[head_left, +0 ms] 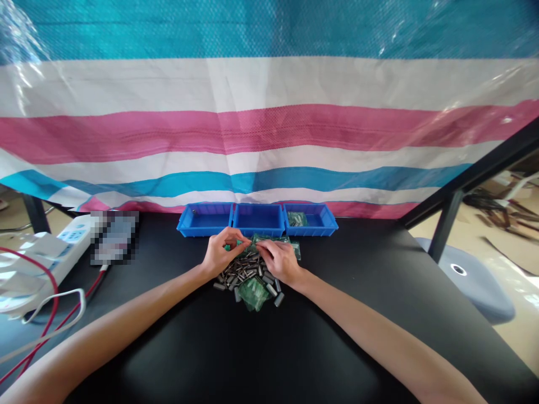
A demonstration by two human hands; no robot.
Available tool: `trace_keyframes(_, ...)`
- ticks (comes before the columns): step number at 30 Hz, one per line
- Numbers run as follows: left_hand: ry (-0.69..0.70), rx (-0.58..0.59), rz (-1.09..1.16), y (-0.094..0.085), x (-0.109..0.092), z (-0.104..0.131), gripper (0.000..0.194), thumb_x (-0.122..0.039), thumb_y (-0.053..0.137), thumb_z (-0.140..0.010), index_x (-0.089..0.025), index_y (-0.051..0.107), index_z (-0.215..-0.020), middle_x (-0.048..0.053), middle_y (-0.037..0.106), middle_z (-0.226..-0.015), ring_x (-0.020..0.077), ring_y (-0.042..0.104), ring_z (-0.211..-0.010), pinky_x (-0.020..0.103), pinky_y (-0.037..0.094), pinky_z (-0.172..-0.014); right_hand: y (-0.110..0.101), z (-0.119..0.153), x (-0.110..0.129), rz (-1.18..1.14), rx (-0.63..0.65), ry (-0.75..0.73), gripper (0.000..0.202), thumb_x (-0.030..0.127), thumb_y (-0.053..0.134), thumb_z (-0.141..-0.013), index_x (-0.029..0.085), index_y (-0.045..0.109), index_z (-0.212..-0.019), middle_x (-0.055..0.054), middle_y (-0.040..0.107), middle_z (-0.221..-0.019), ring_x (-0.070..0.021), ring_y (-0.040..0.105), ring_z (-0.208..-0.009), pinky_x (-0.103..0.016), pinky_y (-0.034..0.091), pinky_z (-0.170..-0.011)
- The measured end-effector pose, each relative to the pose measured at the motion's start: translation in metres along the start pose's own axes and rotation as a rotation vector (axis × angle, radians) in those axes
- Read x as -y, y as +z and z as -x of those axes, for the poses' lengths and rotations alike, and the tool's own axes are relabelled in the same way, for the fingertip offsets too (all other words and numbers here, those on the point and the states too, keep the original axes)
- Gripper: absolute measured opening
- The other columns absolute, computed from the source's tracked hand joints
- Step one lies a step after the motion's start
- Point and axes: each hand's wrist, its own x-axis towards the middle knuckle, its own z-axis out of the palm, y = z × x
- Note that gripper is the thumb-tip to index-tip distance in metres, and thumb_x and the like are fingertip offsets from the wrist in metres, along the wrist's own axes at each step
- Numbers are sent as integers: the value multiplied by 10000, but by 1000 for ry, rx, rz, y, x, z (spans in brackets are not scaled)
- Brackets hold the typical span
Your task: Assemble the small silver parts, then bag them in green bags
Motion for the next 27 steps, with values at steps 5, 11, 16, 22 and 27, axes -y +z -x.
trace_keyframes(5,-2,0,-6,1,0,0,235,-312,711,-789,-179,551,-900,49,738,-802,155,673,-629,234,456,-526,0,0,0,2,-2,-1,178,241,490,-959,183,655,-928,-35,718,-729,-153,662,-597,-239,467,-603)
trace_keyframes(11,9,9,3,0,0,0,248,-330,707,-794,-180,547,-910,54,739,-801,162,681,-637,237,453,-512,-2,0,1,0,-12,-8,173,236,494,-957,186,656,-921,-35,717,-729,-156,663,-600,-243,473,-603)
trace_keyframes(16,5,15,3,0,0,0,260,-340,708,-794,-173,546,-911,58,735,-802,163,681,-644,233,459,-516,-1,0,1,0,-22,-18,162,225,502,-953,183,657,-929,-36,720,-741,-158,667,-609,-245,478,-609)
trace_keyframes(22,3,21,-2,0,-1,0,249,-322,706,-797,-173,547,-918,54,731,-799,153,675,-634,228,449,-511,0,1,0,11,-24,-16,165,230,504,-952,182,660,-921,-34,720,-731,-159,665,-604,-248,479,-605)
trace_keyframes(27,10,11,-1,0,0,-1,254,-319,711,-792,-171,548,-919,50,732,-793,149,673,-625,224,437,-499,0,1,1,14,-11,-12,173,231,496,-955,185,660,-921,-35,720,-731,-157,663,-604,-247,479,-607)
